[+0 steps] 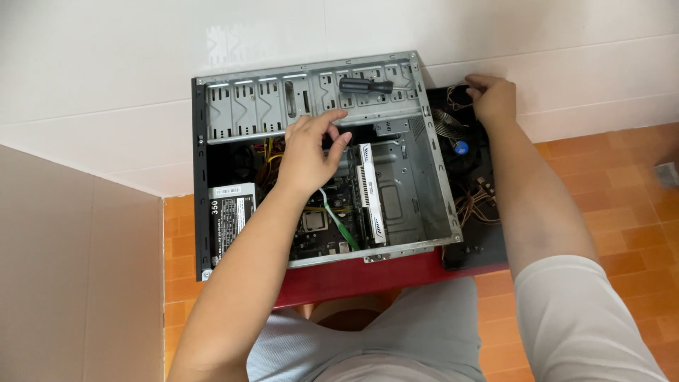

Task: Organizing and tucking away unused power supply unit (PSU) cables inside a computer case for better cable management.

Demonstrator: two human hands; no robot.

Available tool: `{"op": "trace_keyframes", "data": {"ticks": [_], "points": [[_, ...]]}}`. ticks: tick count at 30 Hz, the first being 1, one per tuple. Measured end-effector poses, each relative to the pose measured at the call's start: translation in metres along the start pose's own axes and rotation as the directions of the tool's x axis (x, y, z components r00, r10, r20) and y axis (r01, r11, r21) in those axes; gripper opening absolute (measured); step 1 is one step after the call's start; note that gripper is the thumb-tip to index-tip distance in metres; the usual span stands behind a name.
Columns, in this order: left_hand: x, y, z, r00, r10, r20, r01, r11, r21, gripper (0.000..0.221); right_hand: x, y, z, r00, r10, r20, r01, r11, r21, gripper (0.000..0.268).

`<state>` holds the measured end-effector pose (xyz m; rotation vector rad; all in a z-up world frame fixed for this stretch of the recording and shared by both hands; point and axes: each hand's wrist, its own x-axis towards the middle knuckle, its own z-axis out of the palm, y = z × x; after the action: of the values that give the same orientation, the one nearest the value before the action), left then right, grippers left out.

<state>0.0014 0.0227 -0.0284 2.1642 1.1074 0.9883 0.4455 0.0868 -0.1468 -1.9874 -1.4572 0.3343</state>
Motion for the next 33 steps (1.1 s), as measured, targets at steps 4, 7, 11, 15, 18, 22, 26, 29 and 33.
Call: {"op": "trace_keyframes", "data": {"ticks": [4,7,11,15,18,22,26,29,33], "points": [[-0.001,0.000,-0.001,1.000,-0.002,0.001,0.002,1.000,0.000,0.034,-0.005,-0.006,-0.009,0.997,-0.071,-0.017,0.067,0.982,-0.174,0.034],[0.000,0.000,-0.001,1.000,0.002,-0.003,-0.002,1.000,-0.003,0.033,-0.013,-0.014,-0.016,0.995,-0.083,-0.057,0.070,0.976,-0.206,0.036],[0.000,-0.001,0.001,1.000,0.018,-0.018,-0.018,1.000,0.004,0.032,-0.012,0.003,-0.013,0.984,-0.124,-0.131,0.080,0.951,-0.299,0.021],[0.000,0.000,0.000,1.000,0.014,-0.016,-0.014,1.000,-0.004,0.031,-0.002,0.037,0.003,0.990,-0.091,-0.111,0.053,0.950,-0.308,0.019],[0.000,-0.001,0.001,1.000,0.013,-0.026,-0.013,1.000,-0.003,0.030,-0.014,0.015,-0.002,0.989,-0.085,-0.125,0.054,0.972,-0.230,0.017],[-0.001,0.002,-0.001,1.000,0.017,-0.015,-0.018,1.000,-0.009,0.029,-0.032,-0.016,-0.016,0.975,-0.158,-0.159,0.135,0.980,-0.145,0.011],[0.000,0.003,-0.002,0.999,0.022,-0.025,-0.023,1.000,-0.007,0.026,-0.049,-0.045,-0.026,0.989,-0.128,-0.076,0.131,0.991,0.036,0.018],[0.000,0.003,-0.002,0.999,0.027,-0.022,-0.027,1.000,-0.004,0.024,-0.083,-0.096,-0.053,0.990,-0.068,0.127,0.058,0.995,0.082,0.030],[0.001,0.002,-0.001,0.998,0.053,-0.023,-0.052,0.998,0.031,0.022,-0.101,-0.111,-0.062,0.931,0.053,0.360,-0.069,0.997,0.032,0.055]]}}
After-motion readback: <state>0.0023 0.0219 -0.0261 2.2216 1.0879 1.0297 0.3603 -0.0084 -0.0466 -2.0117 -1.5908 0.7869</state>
